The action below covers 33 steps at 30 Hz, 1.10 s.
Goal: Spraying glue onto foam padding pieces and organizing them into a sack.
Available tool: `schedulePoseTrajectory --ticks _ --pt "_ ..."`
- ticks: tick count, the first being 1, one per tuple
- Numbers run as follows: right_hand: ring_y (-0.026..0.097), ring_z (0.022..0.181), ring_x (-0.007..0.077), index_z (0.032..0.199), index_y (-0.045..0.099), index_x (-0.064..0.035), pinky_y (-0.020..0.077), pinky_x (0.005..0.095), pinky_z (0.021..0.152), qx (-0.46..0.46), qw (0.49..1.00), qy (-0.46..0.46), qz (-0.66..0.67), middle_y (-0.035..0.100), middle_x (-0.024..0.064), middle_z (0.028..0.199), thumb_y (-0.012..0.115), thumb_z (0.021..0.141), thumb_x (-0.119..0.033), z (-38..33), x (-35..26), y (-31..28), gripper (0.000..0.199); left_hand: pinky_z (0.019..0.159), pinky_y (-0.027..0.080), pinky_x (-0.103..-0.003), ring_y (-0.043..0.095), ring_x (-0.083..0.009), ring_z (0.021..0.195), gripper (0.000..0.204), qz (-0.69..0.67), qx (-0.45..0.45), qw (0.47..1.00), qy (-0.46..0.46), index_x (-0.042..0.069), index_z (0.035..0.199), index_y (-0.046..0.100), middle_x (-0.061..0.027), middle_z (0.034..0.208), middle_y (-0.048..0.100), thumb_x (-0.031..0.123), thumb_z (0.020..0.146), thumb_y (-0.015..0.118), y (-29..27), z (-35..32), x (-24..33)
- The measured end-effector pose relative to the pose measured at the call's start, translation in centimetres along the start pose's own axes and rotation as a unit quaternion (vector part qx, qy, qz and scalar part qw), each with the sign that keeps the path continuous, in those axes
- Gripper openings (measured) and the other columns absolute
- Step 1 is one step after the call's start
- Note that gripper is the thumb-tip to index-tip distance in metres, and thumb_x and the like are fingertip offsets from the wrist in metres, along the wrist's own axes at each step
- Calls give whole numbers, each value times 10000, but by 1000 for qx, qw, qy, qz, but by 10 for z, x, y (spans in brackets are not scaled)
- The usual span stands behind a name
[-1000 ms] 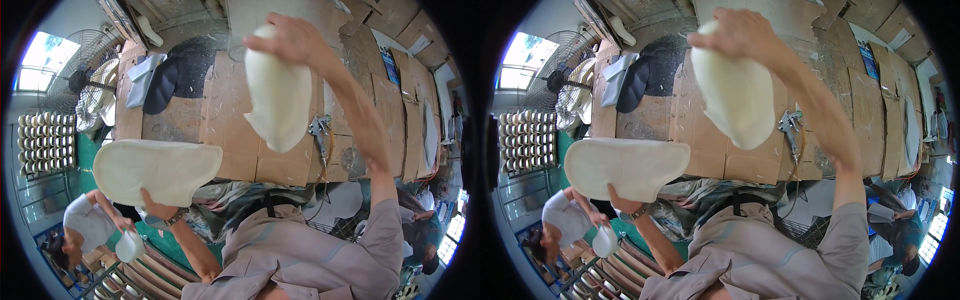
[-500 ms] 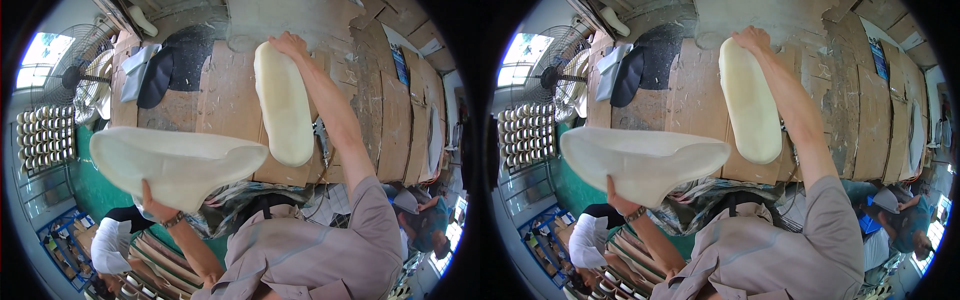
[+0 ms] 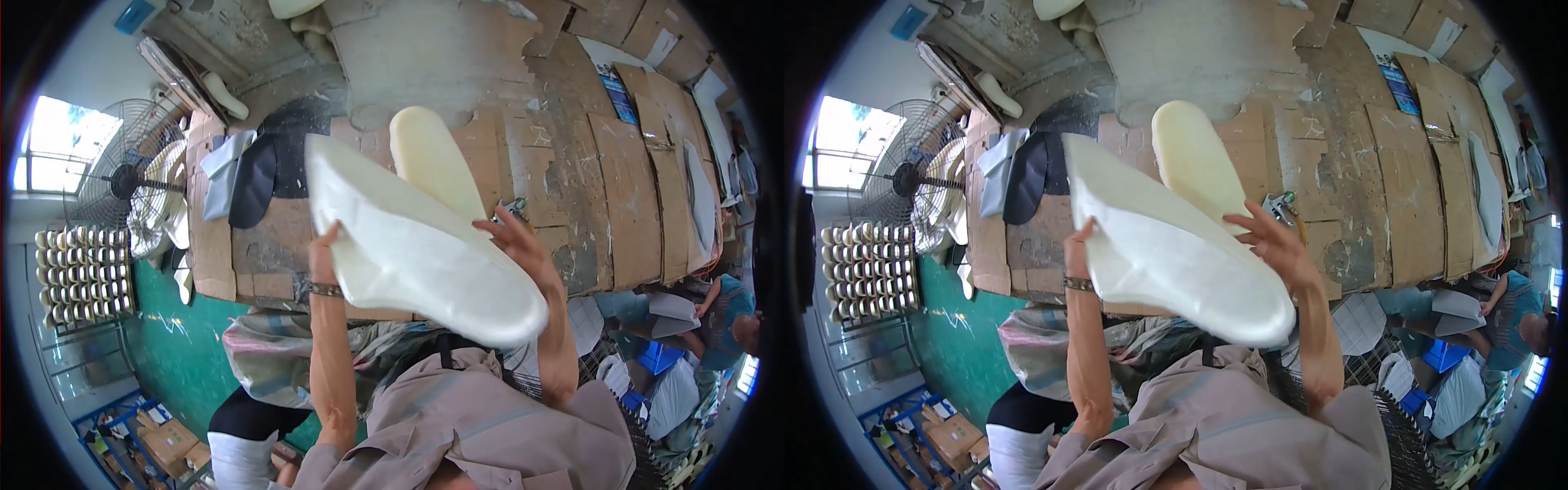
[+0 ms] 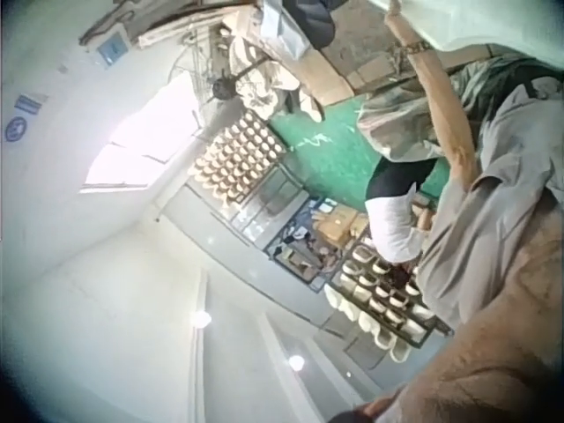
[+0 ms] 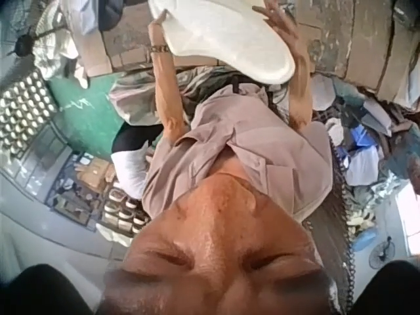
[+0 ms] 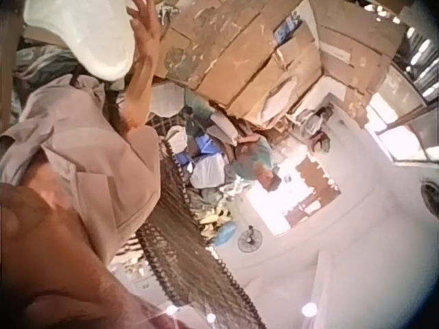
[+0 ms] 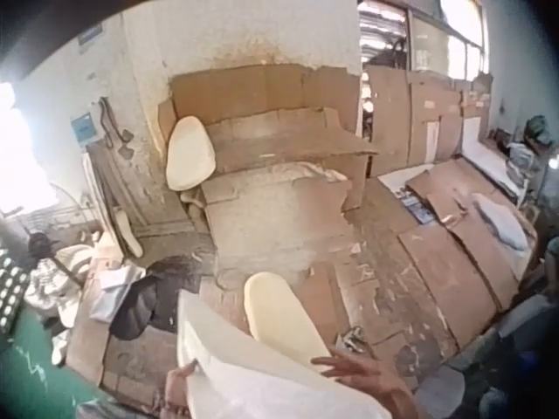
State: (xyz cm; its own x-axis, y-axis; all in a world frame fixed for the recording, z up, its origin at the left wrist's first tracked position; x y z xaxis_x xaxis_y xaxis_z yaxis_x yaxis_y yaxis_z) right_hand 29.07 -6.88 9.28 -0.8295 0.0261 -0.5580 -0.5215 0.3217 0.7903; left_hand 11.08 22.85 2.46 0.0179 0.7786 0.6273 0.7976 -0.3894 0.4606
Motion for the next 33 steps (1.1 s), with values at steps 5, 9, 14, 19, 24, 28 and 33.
schedulePoseTrajectory --ticks 5,9,14,19,24,28,33 --pt "480 1381 282 1544 432 -73 369 423 1153 52 996 23 -68 494 163 1522 556 1019 -255 -36 -22 -4 570 783 622 -372 740 -275 899 271 151 -125 970 -144 -137 1126 680 -178 1072 728 90 993 617 91 -67 -100" --pt "432 1426 293 1549 407 -46 331 444 1185 90 981 75 -153 447 165 1559 583 1010 -278 -52 -63 -5 613 912 578 -374 724 -222 999 372 25 -232 896 -378 -95 1282 607 -177 1188 707 162 1013 588 137 -139 -163" --pt "385 1471 303 1552 383 -20 291 465 1216 136 955 58 -258 405 167 1592 616 992 -318 -56 -70 -10 675 989 542 -449 702 -293 1063 527 -3 -254 918 -303 -67 1439 435 -201 1299 638 262 1040 538 153 -149 -163" --pt "416 1431 293 1531 395 -19 300 458 1191 198 849 -129 -474 458 167 1532 662 921 -482 -63 -56 0 811 875 609 -531 679 -440 1098 1050 -112 -280 847 -438 75 1594 222 -253 1472 483 849 896 346 144 -170 -170" --pt "505 1271 259 1465 431 -32 369 404 1075 195 838 -159 -484 546 145 1368 619 919 -597 -32 -45 -6 808 641 659 -432 743 -423 853 1303 2 -293 877 -380 26 1494 439 -344 1149 656 1017 723 89 123 -155 -162" --pt "599 1042 228 1445 449 -39 459 381 913 249 844 -122 -459 650 138 1159 562 957 -592 6 -30 -30 746 629 659 -437 748 -406 768 988 29 -310 880 -359 -52 1426 480 -364 1059 685 791 955 271 133 -126 -154" --pt "601 872 196 1401 481 -39 481 362 783 349 822 -114 -434 676 126 1035 627 957 -541 25 -39 -38 686 543 657 -416 747 -395 732 873 17 -300 915 -267 -78 1390 486 -347 1092 688 688 1002 330 149 -64 -123"
Point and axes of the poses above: each hand's wrist, its own z-axis towards the middle knuckle, its own y-axis out of the palm, x = y × z, the point moved 7 cm from there along z, towards the middle knuckle
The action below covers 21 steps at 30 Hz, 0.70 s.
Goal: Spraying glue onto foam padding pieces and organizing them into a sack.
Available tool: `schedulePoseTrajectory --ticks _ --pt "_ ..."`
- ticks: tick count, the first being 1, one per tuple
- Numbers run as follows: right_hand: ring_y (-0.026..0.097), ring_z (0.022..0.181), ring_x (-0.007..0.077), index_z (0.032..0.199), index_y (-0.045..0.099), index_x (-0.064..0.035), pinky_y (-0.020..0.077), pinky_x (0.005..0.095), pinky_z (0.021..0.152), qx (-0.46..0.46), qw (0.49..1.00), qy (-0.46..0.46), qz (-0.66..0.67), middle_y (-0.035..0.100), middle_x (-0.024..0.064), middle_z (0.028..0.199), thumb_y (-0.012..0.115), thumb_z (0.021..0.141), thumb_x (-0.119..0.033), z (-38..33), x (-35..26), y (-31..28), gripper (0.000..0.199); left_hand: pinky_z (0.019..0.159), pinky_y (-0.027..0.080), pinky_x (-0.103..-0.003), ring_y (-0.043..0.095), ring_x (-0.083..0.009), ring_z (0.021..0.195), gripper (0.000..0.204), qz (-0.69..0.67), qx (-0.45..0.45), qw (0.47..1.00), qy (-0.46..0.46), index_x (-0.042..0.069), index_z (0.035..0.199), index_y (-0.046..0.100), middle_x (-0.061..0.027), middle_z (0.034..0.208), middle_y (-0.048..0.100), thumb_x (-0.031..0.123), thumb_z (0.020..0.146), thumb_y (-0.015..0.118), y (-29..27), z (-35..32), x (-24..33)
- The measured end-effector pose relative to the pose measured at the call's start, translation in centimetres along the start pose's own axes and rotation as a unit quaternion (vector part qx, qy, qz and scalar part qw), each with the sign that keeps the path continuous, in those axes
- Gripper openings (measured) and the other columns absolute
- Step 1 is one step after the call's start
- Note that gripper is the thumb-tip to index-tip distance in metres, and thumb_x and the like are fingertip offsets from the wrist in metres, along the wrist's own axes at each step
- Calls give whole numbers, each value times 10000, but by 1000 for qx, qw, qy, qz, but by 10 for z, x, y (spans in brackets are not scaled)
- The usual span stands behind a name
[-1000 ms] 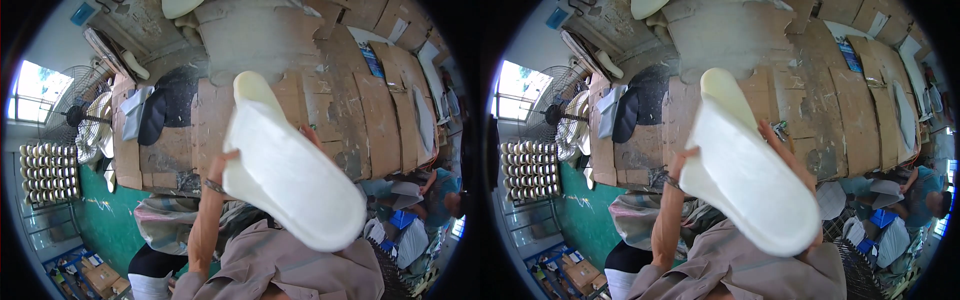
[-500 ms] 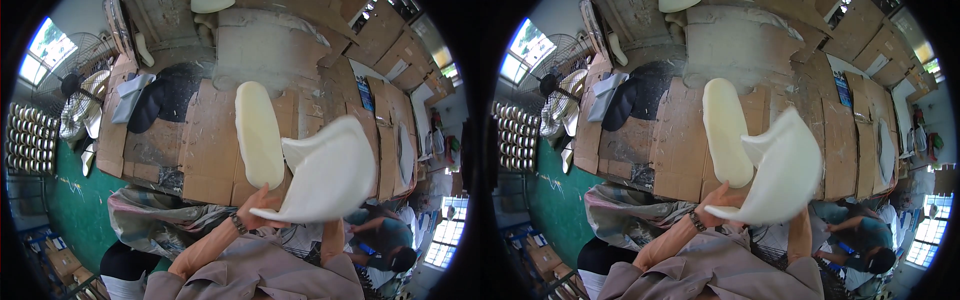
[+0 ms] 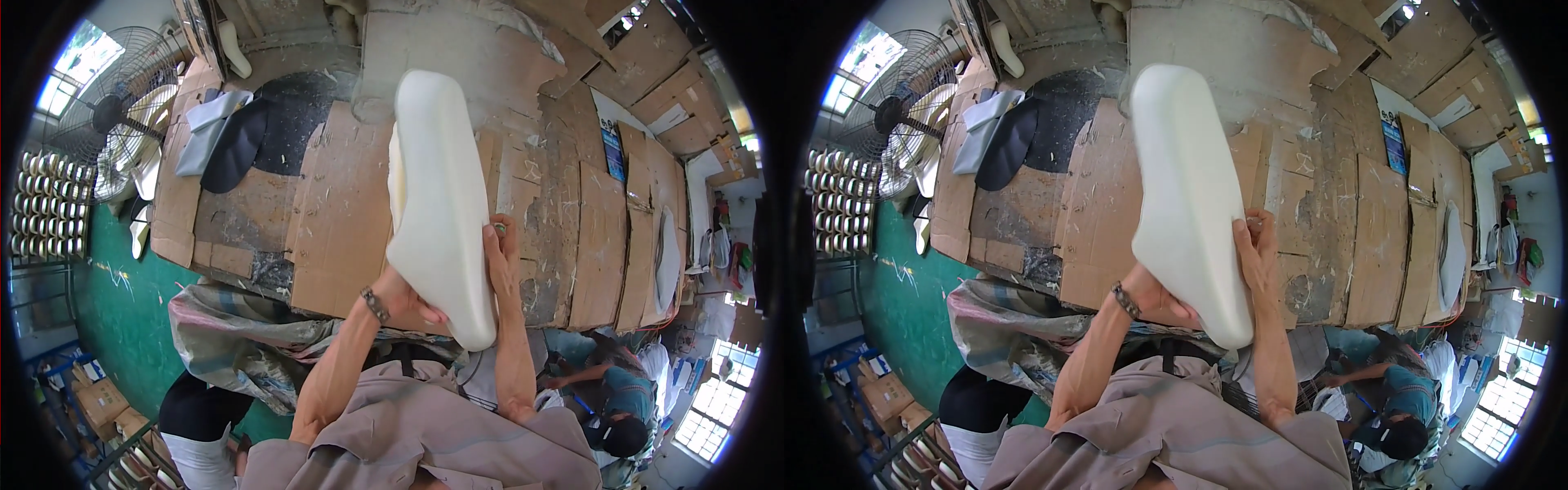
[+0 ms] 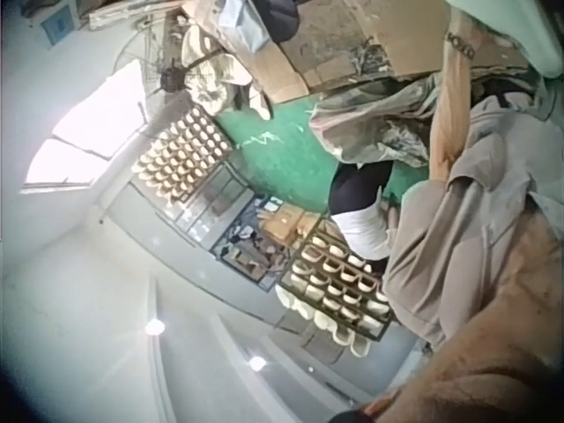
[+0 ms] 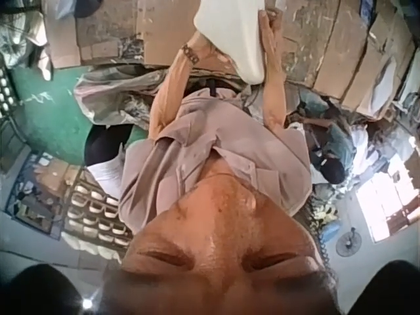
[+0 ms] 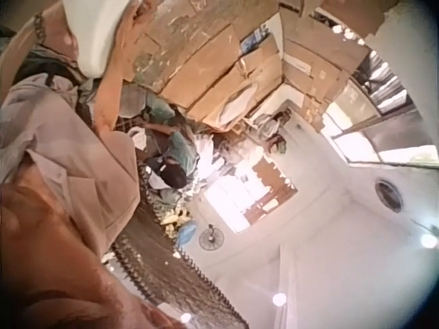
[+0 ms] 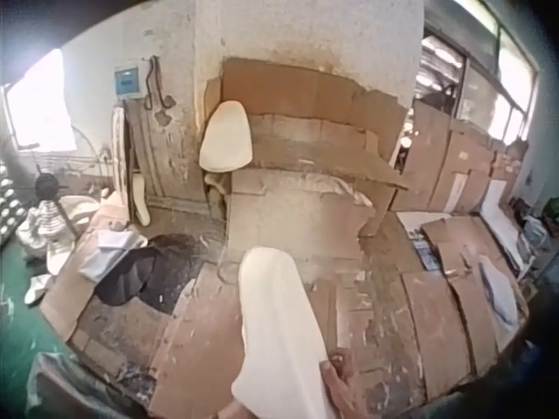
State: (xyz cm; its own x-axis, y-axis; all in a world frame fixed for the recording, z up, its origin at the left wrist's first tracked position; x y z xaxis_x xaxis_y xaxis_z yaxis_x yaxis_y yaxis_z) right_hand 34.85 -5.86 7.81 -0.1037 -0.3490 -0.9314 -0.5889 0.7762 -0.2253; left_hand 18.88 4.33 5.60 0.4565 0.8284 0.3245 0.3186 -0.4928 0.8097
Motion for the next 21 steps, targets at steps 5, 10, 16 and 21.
schedulePoseTrajectory --ticks 5,10,16,21 --pt "629 938 265 1372 512 -14 498 405 825 143 986 -33 -72 675 177 1082 691 921 -534 16 -1 -9 711 543 644 -405 748 -368 739 1011 -51 103 992 45 -79 1345 513 -295 1023 714 811 954 234 -50 10 16" --pt "571 1152 415 1338 543 -10 470 530 927 186 923 -94 -322 606 272 1247 681 870 -642 36 30 34 799 526 603 -364 689 -245 629 977 119 332 932 77 -54 1160 595 -116 748 671 852 912 323 -132 25 -2" --pt "622 1098 450 1310 525 12 491 531 911 146 932 -65 -325 654 281 1159 655 861 -692 47 79 57 845 645 615 -415 722 -242 691 799 246 473 844 47 -15 1109 647 -157 772 697 736 973 412 -166 29 -14" --pt "642 1093 462 1341 503 20 500 525 904 199 907 -65 -365 656 270 1214 665 909 -604 34 93 63 776 798 559 -544 698 -448 880 546 518 498 691 73 65 1029 719 -221 982 730 478 1067 364 -138 18 9"
Point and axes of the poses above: each hand's wrist, its own z-axis towards the middle knuckle, its own y-axis out of the palm, x = y × z, the point moved 7 cm from there along z, towards the middle knuckle
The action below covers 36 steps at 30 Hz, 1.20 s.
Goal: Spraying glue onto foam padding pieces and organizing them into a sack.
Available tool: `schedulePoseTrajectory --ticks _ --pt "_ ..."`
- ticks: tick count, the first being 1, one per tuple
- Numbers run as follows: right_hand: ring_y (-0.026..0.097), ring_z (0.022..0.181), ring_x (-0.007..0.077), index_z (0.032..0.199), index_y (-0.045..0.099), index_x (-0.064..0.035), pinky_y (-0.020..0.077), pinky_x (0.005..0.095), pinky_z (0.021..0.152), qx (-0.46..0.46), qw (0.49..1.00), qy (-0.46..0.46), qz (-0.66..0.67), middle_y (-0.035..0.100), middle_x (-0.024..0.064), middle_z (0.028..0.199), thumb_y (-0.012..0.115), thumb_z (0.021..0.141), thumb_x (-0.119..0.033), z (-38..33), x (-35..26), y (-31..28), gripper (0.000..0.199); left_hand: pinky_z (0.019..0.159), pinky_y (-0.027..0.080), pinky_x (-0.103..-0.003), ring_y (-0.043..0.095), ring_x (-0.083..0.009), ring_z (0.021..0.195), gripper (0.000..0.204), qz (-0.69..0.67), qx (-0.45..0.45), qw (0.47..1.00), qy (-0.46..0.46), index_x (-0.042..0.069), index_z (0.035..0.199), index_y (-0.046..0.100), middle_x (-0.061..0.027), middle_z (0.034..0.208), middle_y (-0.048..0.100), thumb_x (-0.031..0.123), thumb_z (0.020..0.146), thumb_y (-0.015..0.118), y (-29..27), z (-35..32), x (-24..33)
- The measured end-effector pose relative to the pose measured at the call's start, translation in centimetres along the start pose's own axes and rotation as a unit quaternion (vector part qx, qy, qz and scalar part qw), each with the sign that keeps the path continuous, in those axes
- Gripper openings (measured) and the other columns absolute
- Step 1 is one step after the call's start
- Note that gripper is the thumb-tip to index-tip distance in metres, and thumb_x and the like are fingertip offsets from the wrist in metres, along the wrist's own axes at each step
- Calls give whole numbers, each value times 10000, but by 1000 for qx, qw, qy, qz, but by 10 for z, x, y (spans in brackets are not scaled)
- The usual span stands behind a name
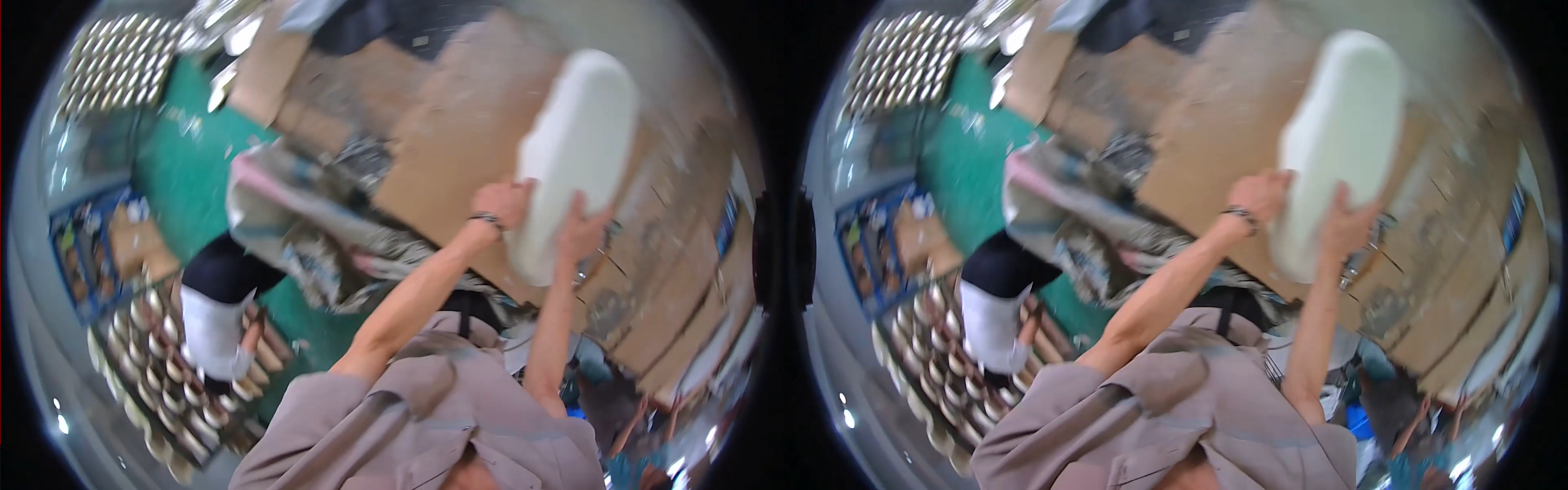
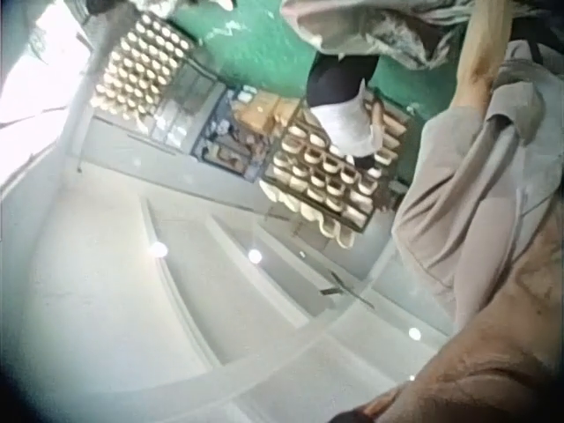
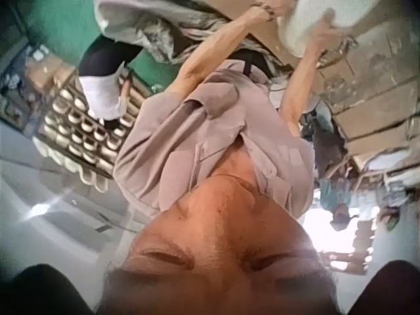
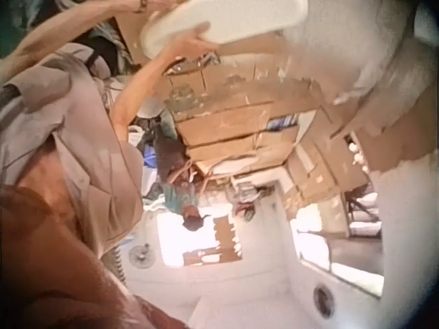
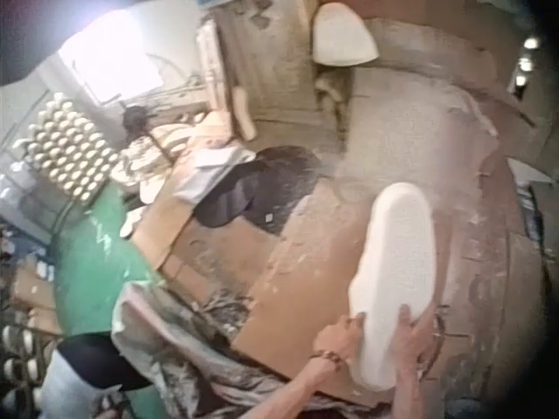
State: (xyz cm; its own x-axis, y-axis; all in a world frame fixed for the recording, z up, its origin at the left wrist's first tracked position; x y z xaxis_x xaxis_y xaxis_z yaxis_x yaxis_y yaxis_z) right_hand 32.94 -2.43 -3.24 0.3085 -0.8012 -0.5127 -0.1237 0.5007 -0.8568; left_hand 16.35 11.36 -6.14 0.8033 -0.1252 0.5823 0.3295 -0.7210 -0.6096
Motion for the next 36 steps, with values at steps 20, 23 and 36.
schedulePoseTrajectory --ticks 20,23,36 --pt "539 1288 443 1373 543 30 432 479 1085 -637 710 -300 11 569 329 1348 584 890 -250 -478 -154 300 560 812 594 -484 737 -357 938 274 193 3 895 -403 73 955 796 -195 1063 751 183 928 547 41 -243 -675" --pt "613 1161 462 1303 583 20 483 505 993 -536 710 -432 146 646 312 1209 614 902 -305 -427 -255 329 518 1014 494 -469 646 -401 1142 362 171 257 858 -410 39 1209 711 -216 1228 694 245 953 560 -21 -306 -700" --pt "705 1000 361 1133 686 -20 552 450 868 -586 659 -428 198 717 221 1076 606 868 -269 -516 -324 323 373 1252 205 -447 285 -390 1504 664 123 184 918 -328 -20 1515 413 -221 1600 375 377 995 523 -62 -256 -722"
Point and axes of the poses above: each hand's wrist, its own z-axis towards the middle knuckle, its own y-axis out of the palm, x = y × z, the point moved 7 cm from there along z, towards the middle knuckle
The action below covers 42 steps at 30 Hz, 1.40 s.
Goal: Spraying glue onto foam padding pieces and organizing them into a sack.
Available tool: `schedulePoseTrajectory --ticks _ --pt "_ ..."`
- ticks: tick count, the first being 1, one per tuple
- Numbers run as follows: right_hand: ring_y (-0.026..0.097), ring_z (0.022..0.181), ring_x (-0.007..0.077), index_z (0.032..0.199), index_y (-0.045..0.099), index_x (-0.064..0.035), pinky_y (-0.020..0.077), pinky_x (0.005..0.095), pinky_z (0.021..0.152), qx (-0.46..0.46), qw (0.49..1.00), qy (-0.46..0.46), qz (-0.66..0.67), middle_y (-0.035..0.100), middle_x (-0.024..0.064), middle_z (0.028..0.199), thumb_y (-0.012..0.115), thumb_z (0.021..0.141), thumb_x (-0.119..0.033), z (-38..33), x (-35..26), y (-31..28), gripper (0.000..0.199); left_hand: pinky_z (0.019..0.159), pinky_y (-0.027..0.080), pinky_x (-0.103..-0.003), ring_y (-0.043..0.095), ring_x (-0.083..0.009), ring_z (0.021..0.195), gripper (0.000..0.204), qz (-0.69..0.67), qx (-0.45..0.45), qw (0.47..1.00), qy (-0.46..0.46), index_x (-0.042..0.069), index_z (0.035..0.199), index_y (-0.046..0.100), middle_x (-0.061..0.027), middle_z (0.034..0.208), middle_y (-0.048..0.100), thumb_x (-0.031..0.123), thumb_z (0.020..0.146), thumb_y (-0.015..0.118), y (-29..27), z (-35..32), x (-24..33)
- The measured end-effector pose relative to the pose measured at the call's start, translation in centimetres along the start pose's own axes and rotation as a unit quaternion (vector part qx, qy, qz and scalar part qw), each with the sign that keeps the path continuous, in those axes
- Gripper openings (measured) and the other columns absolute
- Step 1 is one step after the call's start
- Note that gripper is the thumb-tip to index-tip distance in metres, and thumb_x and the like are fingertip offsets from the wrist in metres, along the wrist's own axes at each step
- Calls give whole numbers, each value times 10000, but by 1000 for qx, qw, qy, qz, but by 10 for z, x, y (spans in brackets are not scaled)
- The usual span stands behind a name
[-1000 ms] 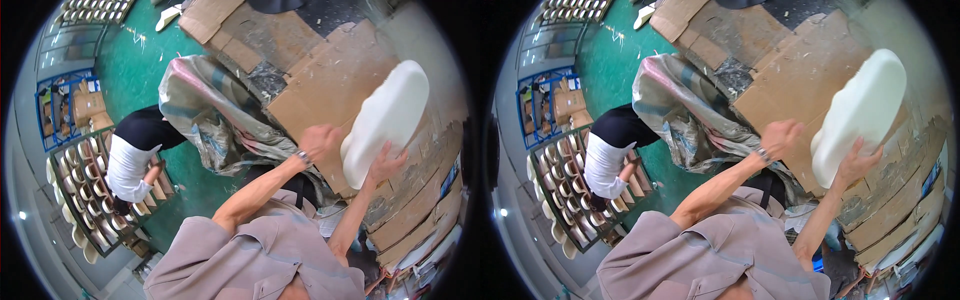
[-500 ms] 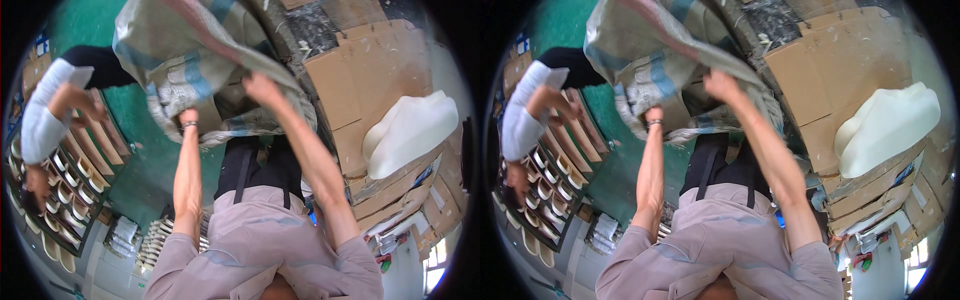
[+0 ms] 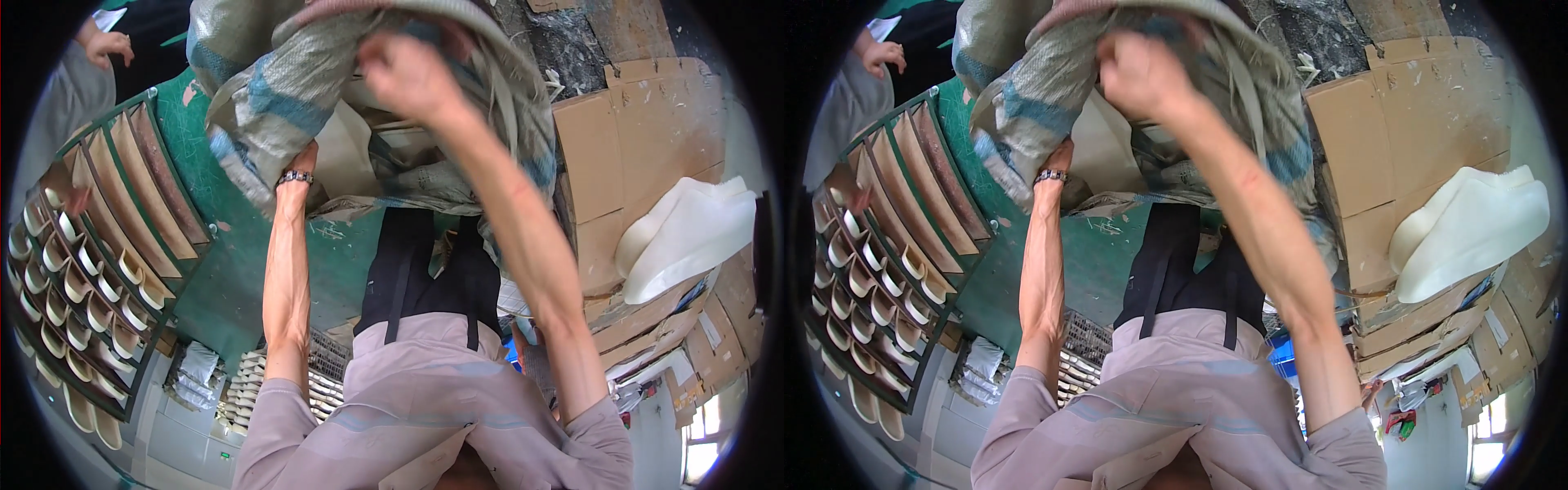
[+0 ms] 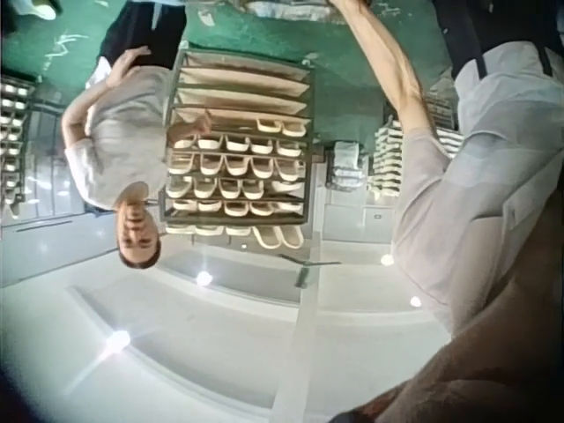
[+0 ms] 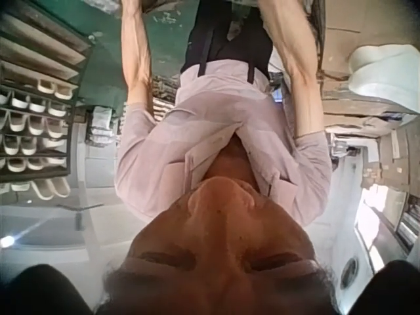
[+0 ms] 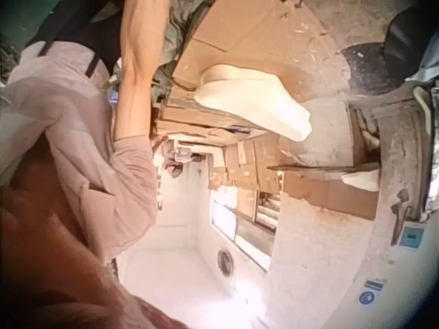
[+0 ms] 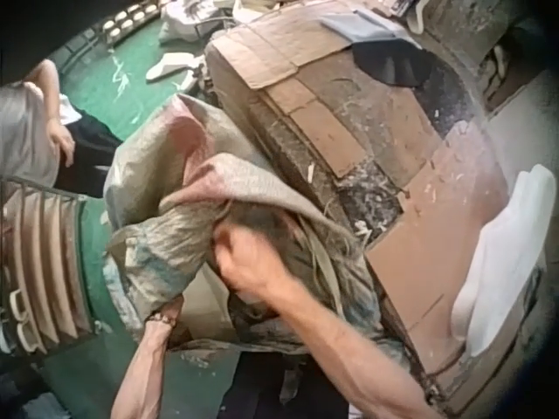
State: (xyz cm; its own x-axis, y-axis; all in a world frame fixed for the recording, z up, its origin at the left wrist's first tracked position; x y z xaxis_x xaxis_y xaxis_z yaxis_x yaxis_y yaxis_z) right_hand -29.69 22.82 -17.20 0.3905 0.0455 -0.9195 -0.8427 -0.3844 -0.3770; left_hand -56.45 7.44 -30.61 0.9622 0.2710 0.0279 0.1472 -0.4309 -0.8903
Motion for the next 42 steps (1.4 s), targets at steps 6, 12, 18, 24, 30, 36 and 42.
schedulePoseTrajectory --ticks 6,12,18,24,30,36,42 --pt "656 1140 387 1305 611 -14 496 475 1000 -209 916 344 -4 691 248 1186 718 820 -434 -132 152 200 650 1216 297 -433 415 -366 1427 565 93 255 949 161 2 1458 507 -188 1512 510 288 973 544 -26 1 -32" --pt "701 979 414 1193 645 -7 542 502 881 -92 921 373 69 731 217 1032 720 835 -471 -155 196 258 590 1172 350 -422 471 -357 1380 569 87 126 978 141 21 1444 526 -184 1477 545 281 949 629 -49 -23 -39" --pt "693 914 453 1064 660 -39 532 552 847 -12 956 289 42 723 247 909 652 874 -404 -128 142 198 412 1153 374 -421 525 -341 1340 602 165 185 943 220 41 1431 552 -155 1430 593 366 941 680 -123 -58 11" --pt "670 851 500 1086 656 -36 510 576 787 31 988 148 -39 696 295 889 555 895 -348 -72 48 43 379 1071 431 -506 572 -439 1217 537 45 -220 972 66 39 1253 669 -239 1301 627 286 792 792 -133 -118 8" --pt "661 920 497 973 600 55 522 557 796 -78 981 72 -162 675 336 962 574 828 -263 -69 -34 -74 351 1108 445 -481 578 -439 1248 636 119 -172 965 161 53 1382 537 -274 1371 578 26 760 664 -179 -166 52" --pt "640 911 480 1027 613 60 489 520 807 64 983 156 -70 644 314 908 593 810 -266 -124 -89 -170 392 896 513 -480 607 -430 1040 440 -143 -172 859 460 12 1173 585 -246 1100 608 74 748 679 -268 -235 175" --pt "617 874 308 988 612 42 499 416 799 238 960 137 -49 626 185 912 671 829 -298 -132 -115 -226 380 831 564 -390 645 -316 1035 500 -120 -381 603 691 117 1173 685 -77 1110 642 -42 714 567 -295 -388 258"
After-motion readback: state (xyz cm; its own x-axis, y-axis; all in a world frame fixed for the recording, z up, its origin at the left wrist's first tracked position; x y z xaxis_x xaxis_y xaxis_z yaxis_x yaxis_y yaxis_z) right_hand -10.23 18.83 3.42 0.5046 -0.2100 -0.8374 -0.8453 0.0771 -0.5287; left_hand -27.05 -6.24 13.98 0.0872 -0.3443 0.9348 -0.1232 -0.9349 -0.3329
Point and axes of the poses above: each hand's wrist, its own z-axis towards the middle knuckle, its own y-axis out of the palm, x = y × z, the point moved 7 cm from there along z, towards the middle knuckle
